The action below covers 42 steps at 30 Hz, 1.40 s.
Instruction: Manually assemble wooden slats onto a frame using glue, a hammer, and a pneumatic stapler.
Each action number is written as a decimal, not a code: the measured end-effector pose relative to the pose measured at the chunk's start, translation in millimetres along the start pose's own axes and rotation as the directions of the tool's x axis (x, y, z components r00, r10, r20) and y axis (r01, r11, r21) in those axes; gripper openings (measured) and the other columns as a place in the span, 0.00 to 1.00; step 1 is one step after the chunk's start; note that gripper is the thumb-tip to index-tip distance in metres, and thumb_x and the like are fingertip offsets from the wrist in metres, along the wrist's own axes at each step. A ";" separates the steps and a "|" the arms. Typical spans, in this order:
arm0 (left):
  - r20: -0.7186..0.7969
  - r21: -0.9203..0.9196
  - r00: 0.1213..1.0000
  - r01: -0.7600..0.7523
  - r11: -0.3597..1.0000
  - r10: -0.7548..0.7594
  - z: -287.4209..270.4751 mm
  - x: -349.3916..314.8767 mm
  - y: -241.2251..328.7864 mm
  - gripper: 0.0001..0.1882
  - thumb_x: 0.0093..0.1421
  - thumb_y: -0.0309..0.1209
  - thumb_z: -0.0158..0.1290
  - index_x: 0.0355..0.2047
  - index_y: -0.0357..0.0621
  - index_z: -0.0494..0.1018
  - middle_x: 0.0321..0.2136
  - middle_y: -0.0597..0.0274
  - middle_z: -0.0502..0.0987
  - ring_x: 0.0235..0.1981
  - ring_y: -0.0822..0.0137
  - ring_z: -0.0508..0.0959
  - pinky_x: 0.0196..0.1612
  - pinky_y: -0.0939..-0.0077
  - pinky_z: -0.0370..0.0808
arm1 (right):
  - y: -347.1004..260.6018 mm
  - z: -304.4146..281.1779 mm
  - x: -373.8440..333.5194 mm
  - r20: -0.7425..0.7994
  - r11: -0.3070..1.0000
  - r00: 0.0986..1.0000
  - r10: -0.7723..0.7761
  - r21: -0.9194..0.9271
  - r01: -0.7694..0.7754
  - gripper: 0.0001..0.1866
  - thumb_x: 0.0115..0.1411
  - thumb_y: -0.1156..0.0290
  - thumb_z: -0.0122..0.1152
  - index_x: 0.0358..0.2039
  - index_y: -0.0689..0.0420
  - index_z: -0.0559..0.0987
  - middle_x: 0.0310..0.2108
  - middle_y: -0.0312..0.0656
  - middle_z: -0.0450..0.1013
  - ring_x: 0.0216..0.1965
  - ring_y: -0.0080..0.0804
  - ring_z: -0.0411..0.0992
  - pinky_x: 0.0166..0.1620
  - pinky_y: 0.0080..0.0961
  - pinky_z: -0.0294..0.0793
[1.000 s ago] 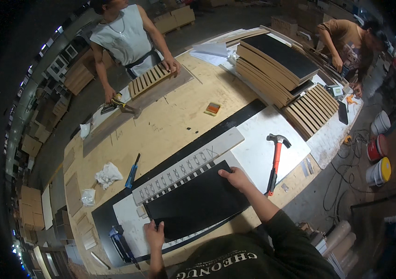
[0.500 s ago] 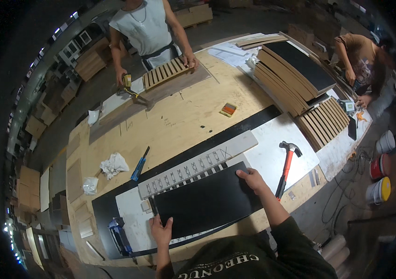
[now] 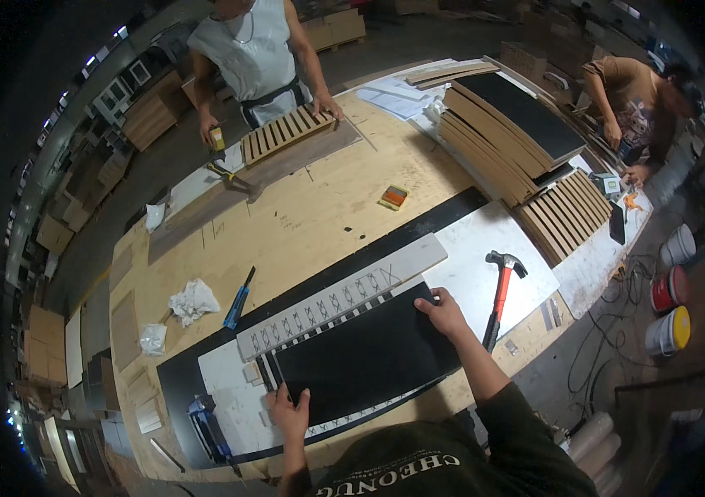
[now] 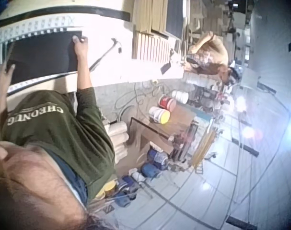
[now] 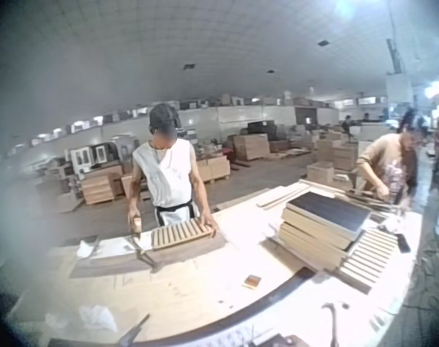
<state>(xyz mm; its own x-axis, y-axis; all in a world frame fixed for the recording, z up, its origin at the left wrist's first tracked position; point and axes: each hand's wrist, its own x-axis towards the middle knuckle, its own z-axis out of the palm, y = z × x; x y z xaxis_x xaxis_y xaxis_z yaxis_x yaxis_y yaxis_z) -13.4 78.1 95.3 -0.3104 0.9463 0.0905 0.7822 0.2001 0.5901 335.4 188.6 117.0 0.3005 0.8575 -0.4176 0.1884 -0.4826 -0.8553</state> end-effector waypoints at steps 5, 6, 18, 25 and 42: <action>0.017 -0.090 0.998 0.059 0.994 -0.058 0.2 -4.9 -5.3 0.27 0.44 0.39 0.61 0.41 0.33 0.70 0.34 0.48 0.68 0.37 0.50 0.70 0.40 0.63 0.68 | 13.1 -0.5 7.7 0.030 0.999 0.999 0.012 0.041 -0.014 0.24 0.50 0.60 0.63 0.42 0.61 0.69 0.29 0.44 0.72 0.30 0.29 0.71 0.36 0.24 0.69; -0.003 -0.097 0.999 0.046 0.994 -0.047 1.1 -6.3 -7.7 0.27 0.44 0.39 0.61 0.41 0.34 0.71 0.34 0.48 0.68 0.37 0.50 0.70 0.40 0.63 0.68 | 16.8 1.4 8.9 0.035 0.999 0.999 0.008 0.048 -0.009 0.23 0.50 0.60 0.64 0.42 0.61 0.70 0.29 0.44 0.72 0.30 0.29 0.71 0.35 0.24 0.69; 0.013 -0.031 0.998 0.065 0.997 -0.065 -4.8 -2.5 11.7 0.29 0.45 0.43 0.60 0.43 0.34 0.70 0.36 0.46 0.69 0.40 0.48 0.71 0.42 0.62 0.69 | 18.3 -2.0 19.6 0.101 0.986 0.995 -0.003 0.168 -0.014 0.20 0.52 0.64 0.63 0.40 0.62 0.70 0.32 0.40 0.72 0.32 0.25 0.69 0.38 0.20 0.68; -0.008 -0.036 0.986 0.165 0.986 -0.166 -18.5 4.9 3.6 0.28 0.45 0.42 0.60 0.42 0.34 0.71 0.37 0.44 0.69 0.40 0.48 0.70 0.43 0.63 0.69 | 22.0 22.2 19.6 0.118 0.982 0.992 -0.052 0.185 0.029 0.22 0.50 0.63 0.64 0.40 0.64 0.70 0.31 0.41 0.72 0.31 0.26 0.69 0.37 0.21 0.68; -0.064 0.188 0.992 0.118 0.975 -0.108 -21.7 20.0 -33.2 0.27 0.47 0.38 0.58 0.44 0.32 0.69 0.43 0.44 0.66 0.46 0.47 0.67 0.49 0.60 0.66 | 0.6 49.4 9.1 0.246 0.999 0.969 0.000 0.033 -0.009 0.29 0.50 0.65 0.62 0.51 0.62 0.65 0.41 0.51 0.70 0.42 0.38 0.69 0.46 0.29 0.67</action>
<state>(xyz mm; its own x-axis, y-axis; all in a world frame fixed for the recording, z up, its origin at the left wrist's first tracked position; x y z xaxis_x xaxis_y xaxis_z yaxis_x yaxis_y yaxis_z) -57.3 84.8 95.0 -0.4267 0.9010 0.0778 0.8276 0.3543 0.4353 292.1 205.0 97.5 0.0611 0.8748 -0.4807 0.1549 -0.4841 -0.8612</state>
